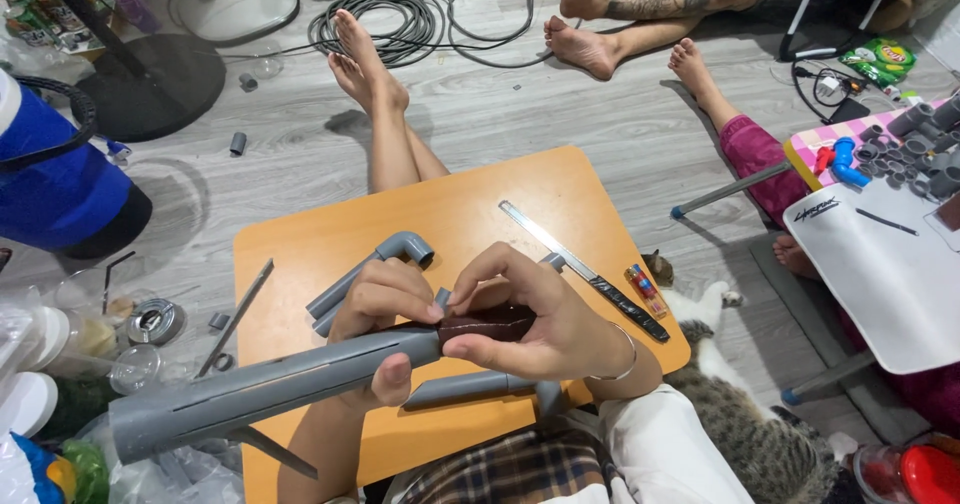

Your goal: The person uses a piece of sandpaper to sand the exterior ends of gray PVC pipe segments and then fits them into connectors while sitting at a small table.

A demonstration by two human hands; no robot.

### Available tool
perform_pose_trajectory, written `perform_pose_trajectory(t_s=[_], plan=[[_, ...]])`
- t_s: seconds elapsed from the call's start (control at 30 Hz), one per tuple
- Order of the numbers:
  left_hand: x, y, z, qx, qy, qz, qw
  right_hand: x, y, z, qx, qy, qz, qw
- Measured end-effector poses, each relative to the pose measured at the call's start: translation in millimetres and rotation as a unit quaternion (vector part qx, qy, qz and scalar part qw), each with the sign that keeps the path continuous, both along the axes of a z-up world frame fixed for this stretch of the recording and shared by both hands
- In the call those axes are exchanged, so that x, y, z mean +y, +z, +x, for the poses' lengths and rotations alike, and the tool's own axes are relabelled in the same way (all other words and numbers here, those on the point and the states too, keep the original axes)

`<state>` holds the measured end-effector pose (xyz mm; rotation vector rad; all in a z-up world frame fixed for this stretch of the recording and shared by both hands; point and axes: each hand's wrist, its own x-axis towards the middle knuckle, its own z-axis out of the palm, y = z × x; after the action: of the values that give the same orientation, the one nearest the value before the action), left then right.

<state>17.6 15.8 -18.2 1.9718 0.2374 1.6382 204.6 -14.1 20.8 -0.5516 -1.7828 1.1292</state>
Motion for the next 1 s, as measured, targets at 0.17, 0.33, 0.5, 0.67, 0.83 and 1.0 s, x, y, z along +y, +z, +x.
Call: perform_pose_trajectory(t_s=[0.17, 0.33, 0.5, 0.67, 0.83, 1.0], plan=[[0, 2, 1, -0.003, 0.007, -0.002, 1.000, 1, -1, 0, -0.012, 0.005, 0.021, 1.000], [-6, 2, 3, 0.001, 0.041, -0.014, 0.999, 0, -5, 0, -0.004, 0.005, 0.028, 1.000], [-14, 5, -1, 0.009, 0.052, -0.027, 0.998, -1, -10, -4, 0.008, -0.005, 0.136, 0.991], [-17, 9, -6, 0.033, 0.058, -0.027, 0.997, -4, -6, -6, -0.001, 0.000, 0.145, 0.989], [-25, 16, -5, 0.058, 0.073, -0.004, 0.996, -6, -5, -3, -0.004, -0.016, 0.191, 0.981], [-23, 17, -2, 0.085, 0.041, -0.020, 0.995, -7, 0, -1, 0.002, -0.027, 0.256, 0.966]])
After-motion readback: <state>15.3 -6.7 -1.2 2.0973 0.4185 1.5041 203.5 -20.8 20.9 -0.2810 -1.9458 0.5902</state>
